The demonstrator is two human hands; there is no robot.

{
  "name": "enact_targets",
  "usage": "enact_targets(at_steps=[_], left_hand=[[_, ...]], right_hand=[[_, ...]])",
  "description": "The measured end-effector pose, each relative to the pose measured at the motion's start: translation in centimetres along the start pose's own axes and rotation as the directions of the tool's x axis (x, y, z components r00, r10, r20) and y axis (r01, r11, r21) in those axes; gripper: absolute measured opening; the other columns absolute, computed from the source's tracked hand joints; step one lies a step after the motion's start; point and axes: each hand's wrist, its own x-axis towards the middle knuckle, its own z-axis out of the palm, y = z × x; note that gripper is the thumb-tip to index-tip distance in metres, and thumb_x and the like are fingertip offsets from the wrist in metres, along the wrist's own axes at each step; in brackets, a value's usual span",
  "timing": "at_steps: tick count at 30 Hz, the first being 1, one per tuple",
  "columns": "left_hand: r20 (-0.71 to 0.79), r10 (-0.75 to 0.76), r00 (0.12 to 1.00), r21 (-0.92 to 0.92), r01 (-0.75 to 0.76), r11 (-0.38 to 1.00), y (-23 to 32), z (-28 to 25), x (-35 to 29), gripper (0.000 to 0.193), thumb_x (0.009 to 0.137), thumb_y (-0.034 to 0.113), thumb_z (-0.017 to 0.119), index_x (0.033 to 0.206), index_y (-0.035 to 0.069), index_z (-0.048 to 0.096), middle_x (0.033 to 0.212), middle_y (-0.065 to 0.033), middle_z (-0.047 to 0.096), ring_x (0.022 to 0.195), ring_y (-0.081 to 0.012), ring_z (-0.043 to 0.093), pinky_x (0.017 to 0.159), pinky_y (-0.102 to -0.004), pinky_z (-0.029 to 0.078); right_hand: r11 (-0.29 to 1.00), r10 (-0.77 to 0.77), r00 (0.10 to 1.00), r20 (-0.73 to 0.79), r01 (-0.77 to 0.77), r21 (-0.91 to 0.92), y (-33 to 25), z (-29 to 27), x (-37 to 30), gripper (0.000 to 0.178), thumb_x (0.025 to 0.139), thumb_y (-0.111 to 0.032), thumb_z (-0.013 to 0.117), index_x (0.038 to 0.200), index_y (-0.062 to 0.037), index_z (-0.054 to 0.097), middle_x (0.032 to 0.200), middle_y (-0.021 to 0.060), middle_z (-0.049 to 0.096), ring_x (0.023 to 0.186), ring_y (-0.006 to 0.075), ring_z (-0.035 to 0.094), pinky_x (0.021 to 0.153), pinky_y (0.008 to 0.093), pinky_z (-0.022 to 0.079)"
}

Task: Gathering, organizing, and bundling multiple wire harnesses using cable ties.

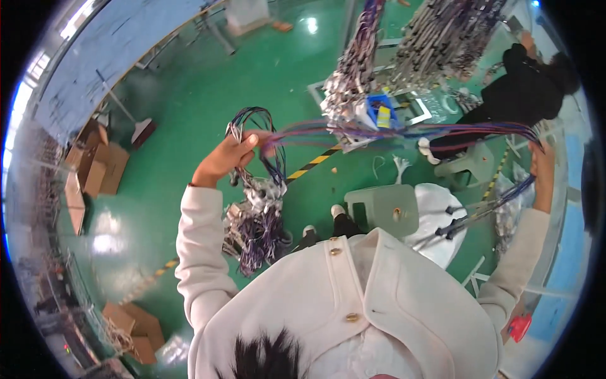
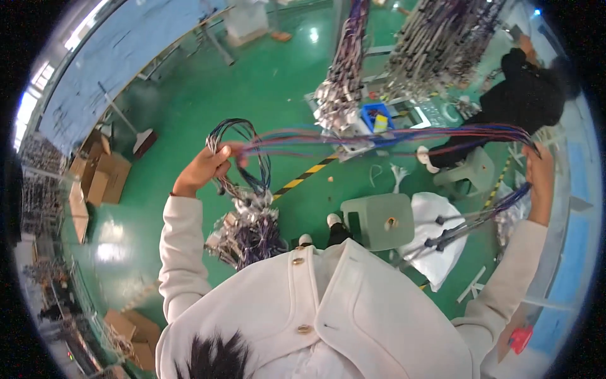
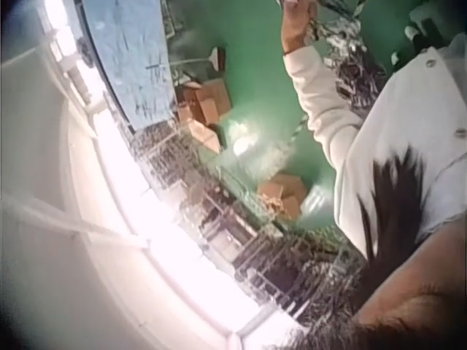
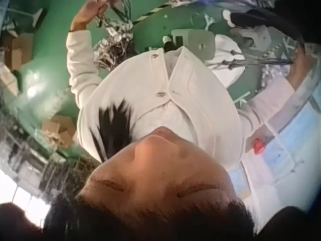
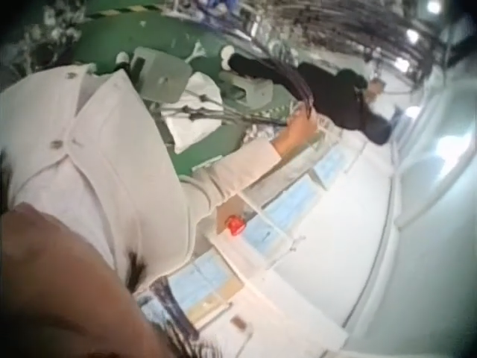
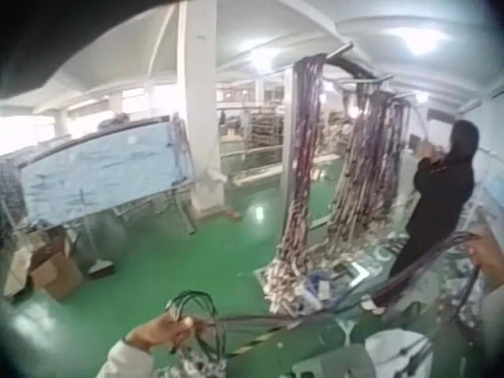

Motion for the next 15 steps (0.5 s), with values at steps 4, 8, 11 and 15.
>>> enact_targets(at_steps=[4, 8, 11, 15], left_hand=[[-0.142, -0.133, 0.981, -0.030, 0.130, 0.991, -2.3, -2.8, -1.9, 0.040, 0.095, 0.036, 0.042, 0.116, 0.004, 0.055, 0.105, -0.0064, 0.064, 0.047, -0.0036, 0.027, 0.042, -0.0200, 0.026], [-0.335, -0.318, 0.887, -0.243, 0.245, 0.938, -2.1, -5.1, -2.6, 0.030, 0.095, 0.033, 0.044, 0.087, 0.006, 0.054, 0.061, 0.0052, 0.043, 0.045, -0.0021, 0.025, 0.040, -0.0197, 0.021], [-0.302, -0.366, 0.880, -0.325, 0.266, 0.908, -1.4, -7.1, -3.0, 0.034, 0.096, 0.038, 0.042, 0.076, 0.010, 0.047, 0.056, 0.0082, 0.028, 0.045, -0.0014, 0.022, 0.040, -0.0193, 0.017], [-0.290, -0.394, 0.872, -0.301, 0.308, 0.902, 0.0, -6.6, -2.7, 0.038, 0.096, 0.041, 0.041, 0.072, 0.012, 0.044, 0.056, 0.0086, 0.025, 0.046, -0.0022, 0.018, 0.041, -0.0201, 0.014]], right_hand=[[0.980, 0.055, 0.998, 0.032, -0.060, 0.190, 3.3, 1.8, 0.8, 0.012, 0.087, -0.020, 0.058, 0.084, -0.0082, 0.056, 0.053, -0.0092, 0.032, 0.038, 0.0003, 0.025, 0.034, 0.0177, 0.016], [0.998, -0.005, 0.999, -0.040, 0.002, -0.058, 4.5, 2.2, 1.3, 0.020, 0.083, -0.012, 0.058, 0.102, -0.0079, 0.063, 0.061, -0.0053, 0.046, 0.042, 0.0006, 0.027, 0.037, 0.0175, 0.018], [0.939, -0.156, 0.987, -0.031, 0.139, -0.314, 10.6, 1.5, 6.6, 0.024, 0.084, -0.015, 0.057, 0.105, -0.0055, 0.063, 0.071, 0.0013, 0.057, 0.054, 0.0072, 0.041, 0.050, 0.0225, 0.030], [0.780, -0.275, 0.947, 0.166, 0.321, -0.537, 14.6, 5.8, 9.4, 0.023, 0.084, -0.023, 0.059, 0.084, 0.0001, 0.061, 0.067, 0.0051, 0.056, 0.063, 0.0130, 0.048, 0.060, 0.0277, 0.037]])
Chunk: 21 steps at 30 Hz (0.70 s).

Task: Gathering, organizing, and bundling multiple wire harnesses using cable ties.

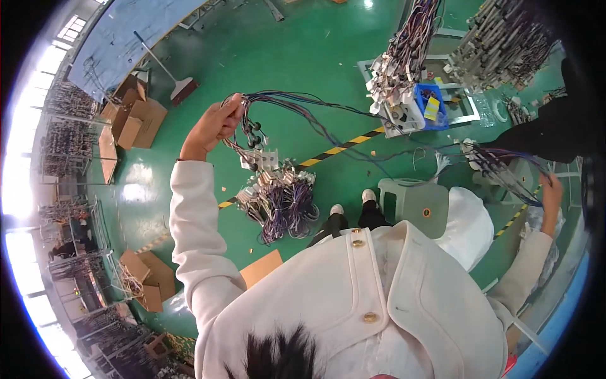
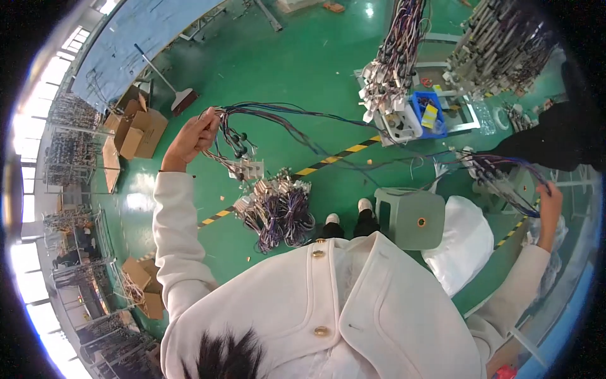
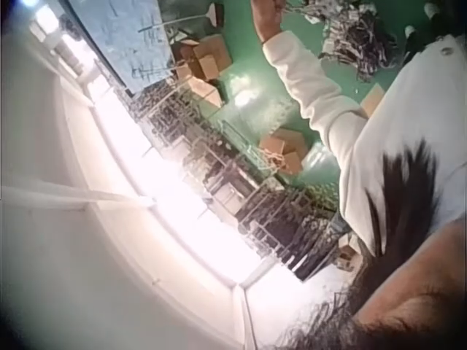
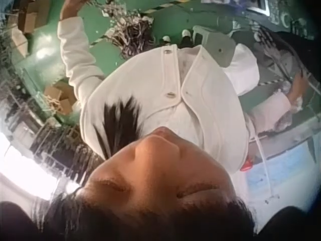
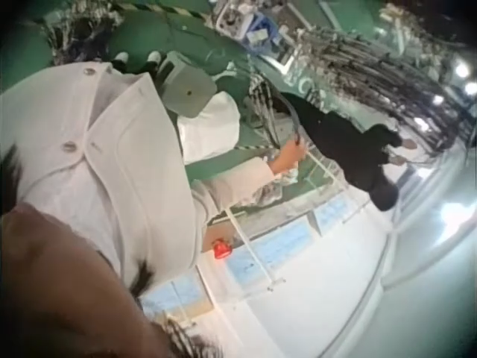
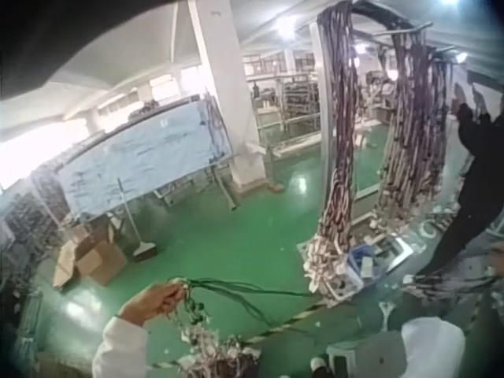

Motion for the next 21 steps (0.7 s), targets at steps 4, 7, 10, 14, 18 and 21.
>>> enact_targets(at_steps=[4, 7, 10, 14, 18, 21], left_hand=[[-0.086, 0.006, 0.996, 0.082, 0.001, 0.997, 1.5, 2.0, -1.3, 0.040, 0.095, 0.042, 0.041, 0.070, 0.012, 0.041, 0.057, 0.0087, 0.024, 0.047, -0.0030, 0.016, 0.041, -0.0204, 0.014], [-0.108, 0.035, 0.994, 0.102, -0.024, 0.994, 3.0, 2.2, -2.2, 0.039, 0.095, 0.043, 0.040, 0.070, 0.013, 0.041, 0.057, 0.0086, 0.024, 0.048, -0.0032, 0.016, 0.041, -0.0209, 0.014], [-0.201, 0.007, 0.980, 0.186, 0.031, 0.982, 4.5, 2.2, -3.5, 0.039, 0.095, 0.042, 0.042, 0.068, 0.013, 0.041, 0.055, 0.0086, 0.025, 0.047, -0.0032, 0.017, 0.042, -0.0212, 0.014], [-0.368, 0.071, 0.927, 0.474, 0.121, 0.872, 6.4, 3.9, -5.0, 0.039, 0.093, 0.041, 0.046, 0.067, 0.012, 0.046, 0.055, 0.0081, 0.029, 0.048, -0.0033, 0.022, 0.042, -0.0219, 0.017], [-0.404, 0.168, 0.899, 0.552, 0.093, 0.828, 7.3, 5.1, -5.8, 0.039, 0.092, 0.041, 0.048, 0.067, 0.011, 0.048, 0.055, 0.0077, 0.031, 0.049, -0.0032, 0.024, 0.043, -0.0221, 0.019], [-0.443, 0.142, 0.885, 0.450, 0.082, 0.889, 7.7, 6.0, -6.3, 0.041, 0.093, 0.042, 0.047, 0.068, 0.010, 0.047, 0.056, 0.0074, 0.030, 0.050, -0.0031, 0.024, 0.043, -0.0210, 0.019]], right_hand=[[0.990, -0.049, 0.965, 0.257, 0.013, 0.139, -2.5, 7.2, 0.1, 0.036, 0.082, -0.030, 0.064, 0.063, -0.0017, 0.053, 0.057, 0.0039, 0.048, 0.056, 0.0116, 0.043, 0.053, 0.0301, 0.033], [0.972, -0.194, 0.950, 0.243, 0.152, 0.179, -2.9, 11.6, -0.1, 0.037, 0.081, -0.029, 0.065, 0.059, -0.0028, 0.052, 0.051, 0.0028, 0.044, 0.050, 0.0098, 0.040, 0.048, 0.0307, 0.030], [0.951, -0.167, 0.878, 0.449, 0.024, 0.307, -3.9, 15.4, -0.1, 0.035, 0.079, -0.028, 0.067, 0.059, -0.0025, 0.052, 0.050, 0.0014, 0.042, 0.045, 0.0090, 0.040, 0.040, 0.0288, 0.030], [0.935, -0.261, 0.822, 0.507, 0.084, 0.345, -5.3, 17.7, -0.6, 0.033, 0.075, -0.025, 0.069, 0.061, -0.0006, 0.053, 0.050, 0.0000, 0.042, 0.042, 0.0092, 0.043, 0.036, 0.0285, 0.033], [0.976, -0.191, 0.601, 0.776, 0.032, 0.215, -7.0, 20.3, -1.3, 0.025, 0.067, -0.021, 0.071, 0.065, 0.0019, 0.062, 0.055, 0.0089, 0.056, 0.043, 0.0148, 0.054, 0.040, 0.0312, 0.043], [0.886, -0.201, 0.313, 0.928, 0.461, 0.037, -6.9, 25.8, -7.5, 0.032, 0.064, -0.030, 0.066, 0.089, -0.0098, 0.070, 0.081, 0.0142, 0.067, 0.076, 0.0312, 0.065, 0.069, 0.0427, 0.051]])
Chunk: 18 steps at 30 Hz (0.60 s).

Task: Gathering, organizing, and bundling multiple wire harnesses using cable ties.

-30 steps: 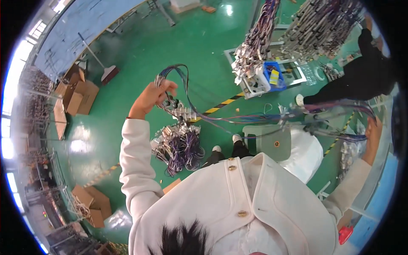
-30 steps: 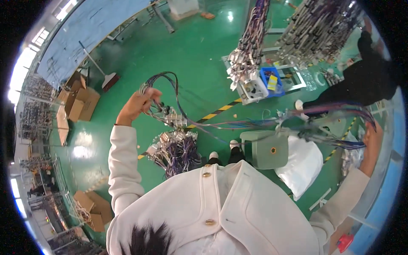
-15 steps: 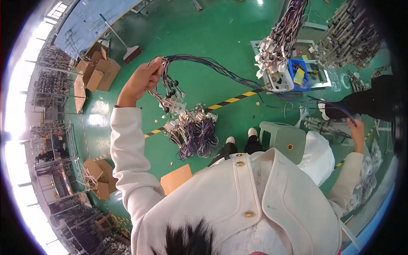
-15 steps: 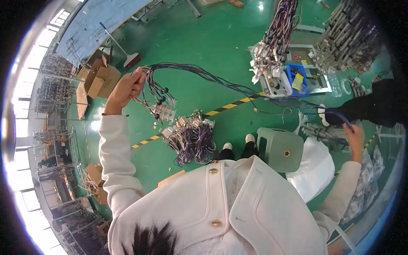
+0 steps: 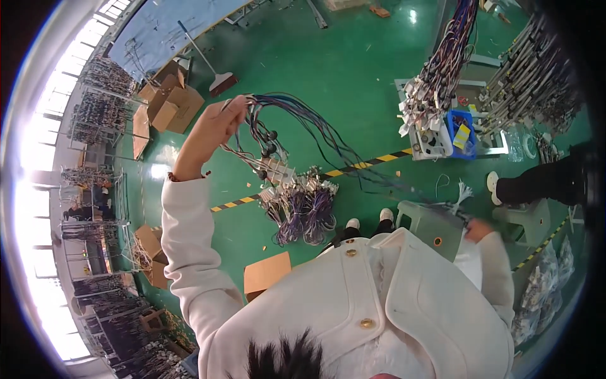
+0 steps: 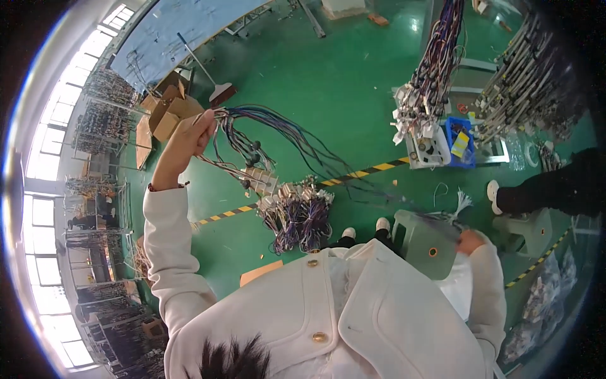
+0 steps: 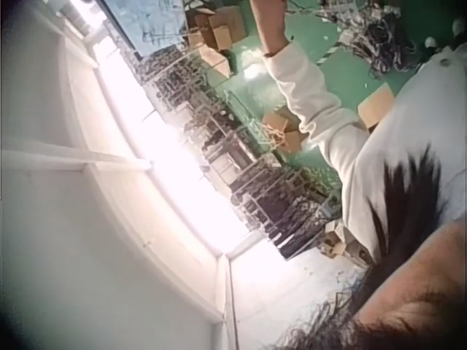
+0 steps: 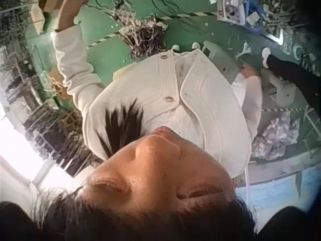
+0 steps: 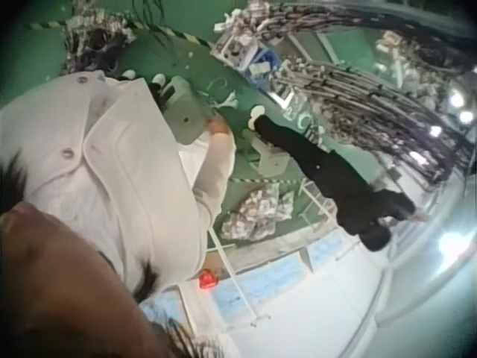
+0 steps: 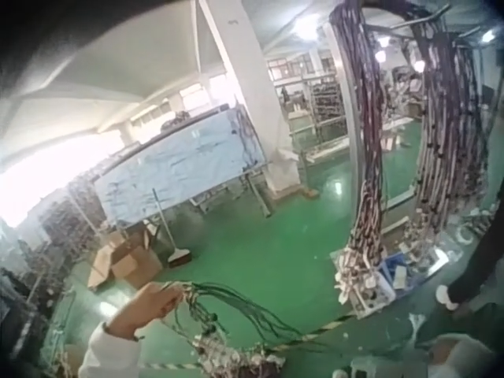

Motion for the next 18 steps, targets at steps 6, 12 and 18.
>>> enact_targets(at_steps=[6, 12, 18], left_hand=[[0.198, 0.178, 0.964, -0.117, -0.157, 0.981, 0.5, -0.6, -1.6, 0.040, 0.095, 0.043, 0.041, 0.070, 0.012, 0.042, 0.056, 0.0071, 0.029, 0.049, -0.0034, 0.023, 0.044, -0.0208, 0.018], [0.229, 0.233, 0.945, -0.222, -0.183, 0.958, 3.6, -2.0, -1.9, 0.042, 0.095, 0.043, 0.041, 0.068, 0.012, 0.041, 0.057, 0.0067, 0.030, 0.050, -0.0047, 0.022, 0.044, -0.0216, 0.019], [0.391, 0.303, 0.869, -0.101, -0.287, 0.953, 7.9, 1.9, -3.4, 0.043, 0.094, 0.044, 0.043, 0.069, 0.009, 0.045, 0.058, 0.0063, 0.035, 0.052, -0.0045, 0.031, 0.045, -0.0212, 0.027]], right_hand=[[0.994, 0.111, 0.975, 0.194, -0.105, -0.045, -5.0, 10.4, 2.0, 0.042, 0.071, -0.044, 0.063, 0.095, -0.0103, 0.068, 0.101, 0.0152, 0.064, 0.095, 0.0318, 0.061, 0.085, 0.0411, 0.048], [0.941, 0.249, 0.968, 0.019, -0.237, -0.242, -6.3, -0.4, 5.1, 0.058, 0.069, -0.058, 0.064, 0.106, -0.0129, 0.064, 0.115, 0.0116, 0.059, 0.110, 0.0252, 0.055, 0.097, 0.0450, 0.037], [0.448, -0.428, 0.532, -0.731, 0.827, 0.339, -23.8, -19.1, 0.1, 0.088, 0.071, -0.036, 0.076, 0.137, -0.0018, 0.029, 0.137, 0.0178, 0.039, 0.127, 0.0287, 0.038, 0.104, 0.0354, 0.031]])
